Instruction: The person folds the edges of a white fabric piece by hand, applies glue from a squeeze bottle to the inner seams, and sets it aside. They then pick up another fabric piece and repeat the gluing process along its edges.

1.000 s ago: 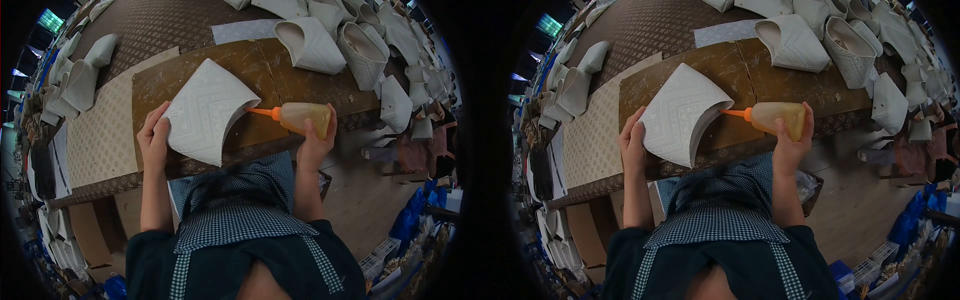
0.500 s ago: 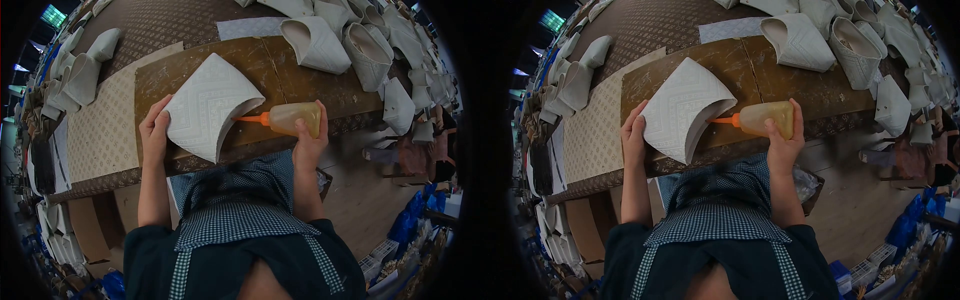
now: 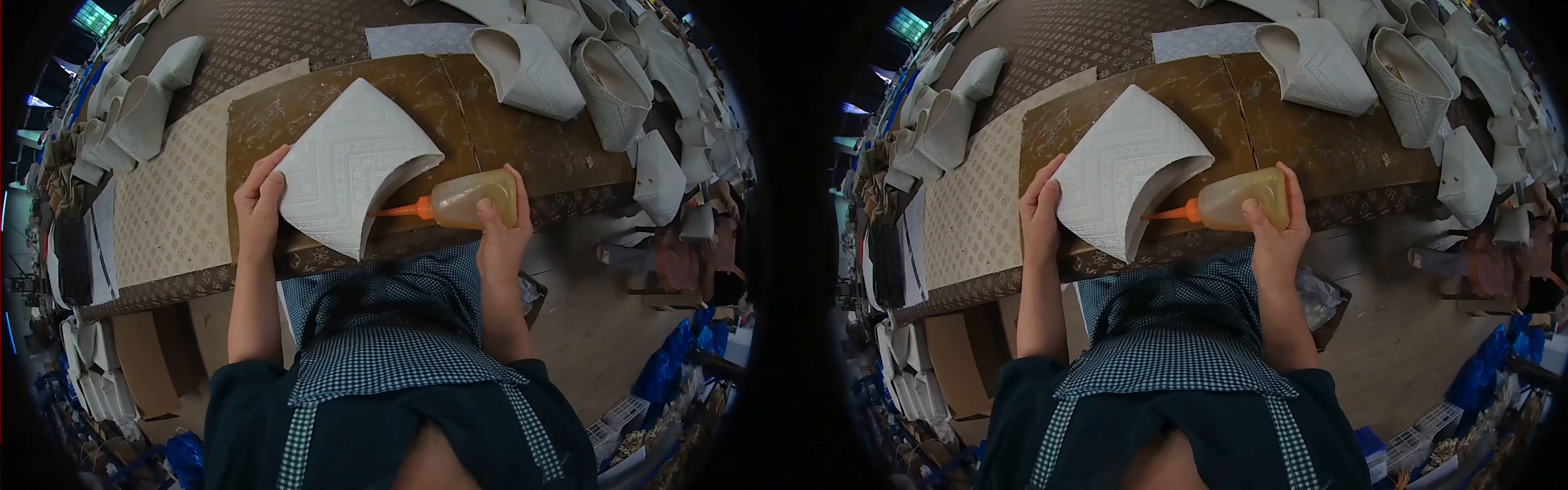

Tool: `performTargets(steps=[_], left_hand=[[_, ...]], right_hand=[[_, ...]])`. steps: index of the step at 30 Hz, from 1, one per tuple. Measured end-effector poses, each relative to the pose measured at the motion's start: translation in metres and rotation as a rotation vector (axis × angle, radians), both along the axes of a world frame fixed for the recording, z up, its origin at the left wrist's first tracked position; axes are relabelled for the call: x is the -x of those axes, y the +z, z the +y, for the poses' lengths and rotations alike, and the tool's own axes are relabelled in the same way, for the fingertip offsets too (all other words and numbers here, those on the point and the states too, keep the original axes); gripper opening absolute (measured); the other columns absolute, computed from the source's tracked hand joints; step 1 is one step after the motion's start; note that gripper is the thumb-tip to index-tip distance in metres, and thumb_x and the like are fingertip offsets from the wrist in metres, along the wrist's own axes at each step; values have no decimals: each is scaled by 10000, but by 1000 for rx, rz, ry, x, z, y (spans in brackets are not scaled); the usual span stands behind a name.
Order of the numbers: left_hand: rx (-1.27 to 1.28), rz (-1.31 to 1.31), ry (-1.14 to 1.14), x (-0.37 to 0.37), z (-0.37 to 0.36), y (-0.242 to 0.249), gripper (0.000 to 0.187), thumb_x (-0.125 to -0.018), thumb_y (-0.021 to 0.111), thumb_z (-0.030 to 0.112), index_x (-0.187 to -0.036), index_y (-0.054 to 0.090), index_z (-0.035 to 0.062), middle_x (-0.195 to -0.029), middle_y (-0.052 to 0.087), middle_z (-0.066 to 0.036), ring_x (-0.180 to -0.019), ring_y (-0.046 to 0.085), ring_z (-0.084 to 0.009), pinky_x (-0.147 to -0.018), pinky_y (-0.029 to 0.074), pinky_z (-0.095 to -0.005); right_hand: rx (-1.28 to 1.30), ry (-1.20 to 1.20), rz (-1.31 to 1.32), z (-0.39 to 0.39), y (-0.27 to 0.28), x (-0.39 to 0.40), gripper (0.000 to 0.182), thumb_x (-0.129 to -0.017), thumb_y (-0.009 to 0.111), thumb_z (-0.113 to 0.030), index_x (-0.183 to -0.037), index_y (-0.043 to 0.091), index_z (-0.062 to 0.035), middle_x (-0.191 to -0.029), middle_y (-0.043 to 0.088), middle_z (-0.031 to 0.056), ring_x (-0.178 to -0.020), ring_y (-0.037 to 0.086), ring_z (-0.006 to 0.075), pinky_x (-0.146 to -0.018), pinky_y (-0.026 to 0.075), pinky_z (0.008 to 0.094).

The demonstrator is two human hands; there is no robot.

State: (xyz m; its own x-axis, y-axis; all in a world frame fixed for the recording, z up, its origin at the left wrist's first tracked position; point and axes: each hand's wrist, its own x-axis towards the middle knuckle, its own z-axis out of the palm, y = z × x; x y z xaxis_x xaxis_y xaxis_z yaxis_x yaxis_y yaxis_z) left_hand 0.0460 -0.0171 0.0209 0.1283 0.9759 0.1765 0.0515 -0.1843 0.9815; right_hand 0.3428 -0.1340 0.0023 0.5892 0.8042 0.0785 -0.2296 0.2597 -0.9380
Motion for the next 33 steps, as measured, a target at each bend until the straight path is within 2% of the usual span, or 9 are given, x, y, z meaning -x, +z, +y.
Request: performTargets(steps=[9, 13, 18, 24, 26, 29, 33], left_hand=[[-28, 30, 7, 0, 0, -1, 334, -940, 534, 86, -1242, 616, -30, -1200, 624, -77, -1112, 555, -152, -979, 397, -274], [-59, 79, -20, 2, -1, -2, 362, -961, 523, 143, -1281, 596, -12, -1195, 630, -66, -1091, 560, -136, -972, 399, -269], [69, 86, -75, -3, 7, 37, 353, -954, 556, 137, -1273, 598, -8, -1200, 626, -81, -1114, 568, -160, -980, 416, -289], [-5, 571, -280, -52, 71, 80, 505, -959, 598, 321, -1366, 520, 32, -1272, 590, -111, -1137, 563, -180, -969, 434, -285], [0, 630, -311, -77, 94, 68, 600, -890, 668, 379, -1356, 530, 27, -1165, 637, -147, -1054, 612, -218, -917, 480, -320], [106, 823, -330, -102, 122, 49, 647, -871, 683, 409, -1363, 517, 24, -1127, 647, -153, -1012, 621, -234, -903, 487, -335], [111, 728, -374, -106, 118, 55, 566, -876, 681, 377, -1325, 565, 52, -1073, 661, -138, -967, 627, -214, -884, 491, -323]], right_hand=[[27, 55, 88, -10, 0, 6, 637, -796, 739, -16, -1380, 485, -30, -1207, 573, 52, -1063, 555, 125, -949, 451, 259], [29, 89, 141, -17, 1, 9, 651, -790, 746, -22, -1382, 475, -15, -1209, 573, 55, -1068, 558, 127, -949, 454, 262], [39, 124, 181, -24, 1, 13, 672, -784, 762, -53, -1386, 465, -7, -1216, 572, 58, -1080, 559, 135, -957, 453, 270], [11, 103, 252, -27, -5, 12, 681, -791, 763, -68, -1393, 452, -1, -1230, 571, 65, -1105, 558, 145, -983, 440, 280], [-15, 72, 257, -27, -5, 13, 684, -792, 762, -66, -1395, 447, 1, -1234, 570, 67, -1110, 558, 148, -992, 435, 283], [18, 88, 191, -29, -5, 12, 690, -797, 759, -66, -1402, 436, 4, -1244, 565, 76, -1109, 561, 153, -996, 434, 285], [2, 131, 291, -35, -8, 7, 667, -821, 722, -57, -1411, 418, 6, -1242, 563, 85, -1116, 566, 168, -991, 456, 307]])
